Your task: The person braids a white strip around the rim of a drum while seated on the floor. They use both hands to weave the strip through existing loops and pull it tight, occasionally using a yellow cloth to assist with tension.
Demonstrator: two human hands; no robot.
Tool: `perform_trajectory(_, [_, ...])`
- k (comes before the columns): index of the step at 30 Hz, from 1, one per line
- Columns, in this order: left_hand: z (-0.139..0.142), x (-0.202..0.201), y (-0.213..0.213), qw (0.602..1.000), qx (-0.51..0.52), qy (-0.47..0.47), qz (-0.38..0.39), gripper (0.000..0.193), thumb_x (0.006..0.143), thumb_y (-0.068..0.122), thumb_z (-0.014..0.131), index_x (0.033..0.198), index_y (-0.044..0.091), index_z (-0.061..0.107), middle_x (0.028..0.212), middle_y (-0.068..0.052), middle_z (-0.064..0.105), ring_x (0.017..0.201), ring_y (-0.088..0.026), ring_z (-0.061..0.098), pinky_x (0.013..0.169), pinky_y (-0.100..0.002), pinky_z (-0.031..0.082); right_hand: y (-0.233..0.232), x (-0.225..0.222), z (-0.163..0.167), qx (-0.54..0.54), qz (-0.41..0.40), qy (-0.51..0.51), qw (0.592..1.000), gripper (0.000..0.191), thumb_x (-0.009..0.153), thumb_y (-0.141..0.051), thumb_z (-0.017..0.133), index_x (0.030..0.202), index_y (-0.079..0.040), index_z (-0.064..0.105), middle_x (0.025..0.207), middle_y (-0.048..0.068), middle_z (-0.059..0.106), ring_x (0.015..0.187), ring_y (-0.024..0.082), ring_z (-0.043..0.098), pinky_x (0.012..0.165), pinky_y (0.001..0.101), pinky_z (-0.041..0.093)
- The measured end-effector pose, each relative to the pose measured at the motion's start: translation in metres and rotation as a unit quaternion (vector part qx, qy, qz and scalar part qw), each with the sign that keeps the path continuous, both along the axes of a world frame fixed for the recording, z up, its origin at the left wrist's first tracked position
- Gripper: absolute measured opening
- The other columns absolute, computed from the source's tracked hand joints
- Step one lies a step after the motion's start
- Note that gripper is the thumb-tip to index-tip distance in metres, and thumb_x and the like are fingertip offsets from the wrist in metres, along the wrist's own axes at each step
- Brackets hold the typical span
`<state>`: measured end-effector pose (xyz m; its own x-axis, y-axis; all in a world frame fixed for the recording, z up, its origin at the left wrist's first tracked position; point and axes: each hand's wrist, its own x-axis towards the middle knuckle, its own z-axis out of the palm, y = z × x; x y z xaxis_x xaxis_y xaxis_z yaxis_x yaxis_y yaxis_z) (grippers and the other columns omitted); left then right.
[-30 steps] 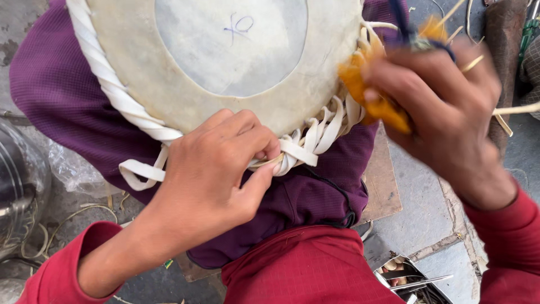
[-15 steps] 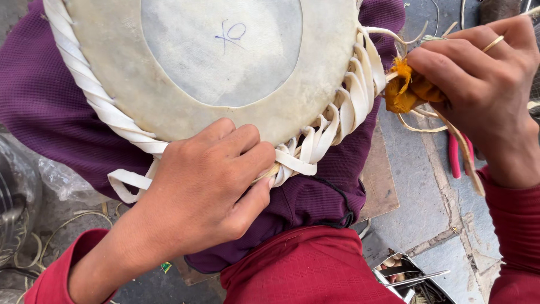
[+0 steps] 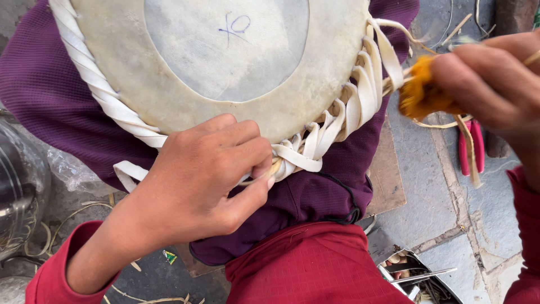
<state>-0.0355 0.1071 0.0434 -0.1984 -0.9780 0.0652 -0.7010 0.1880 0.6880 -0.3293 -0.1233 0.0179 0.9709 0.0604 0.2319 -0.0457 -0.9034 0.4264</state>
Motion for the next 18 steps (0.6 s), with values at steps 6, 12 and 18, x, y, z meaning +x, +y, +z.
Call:
perform_trajectory(6, [-0.004,-0.006,-0.001,0.999,0.011,-0.030,0.021,0.013,0.082,0.018,0.067,0.077,0.009,0.059,0.075,-0.004,0.056,0.071,-0.026,0.057,0.058,-0.040,0.047,-0.006,-0.040,-0.017,0.063,-0.068,0.016,0.996,0.047,0.074,-0.022,0.097,0.107,-0.004,0.070,0.097,0.009,0.069,0.088,0.022,0.066,0.072,0.0325,0.055])
perform_trajectory(12, [-0.004,-0.001,-0.003,1.000,-0.012,-0.019,-0.006,0.014,0.081,0.018,0.069,0.080,0.008,0.059,0.077,-0.006,0.054,0.075,-0.027,0.056,0.062,-0.041,0.046,0.004,-0.038,-0.010,0.108,-0.072,-0.017,0.991,0.042,0.076,-0.017,0.097,0.107,-0.003,0.071,0.102,0.011,0.070,0.101,0.030,0.066,0.087,0.0419,0.054])
perform_trajectory(18, [-0.009,0.007,-0.004,0.998,-0.006,0.035,-0.056,0.013,0.075,0.015,0.070,0.077,0.009,0.058,0.076,-0.004,0.054,0.073,-0.025,0.054,0.060,-0.040,0.042,0.015,-0.018,-0.014,0.196,-0.054,-0.083,0.976,0.036,0.087,-0.008,0.085,0.120,-0.009,0.072,0.114,0.004,0.066,0.107,0.023,0.062,0.092,0.0361,0.047])
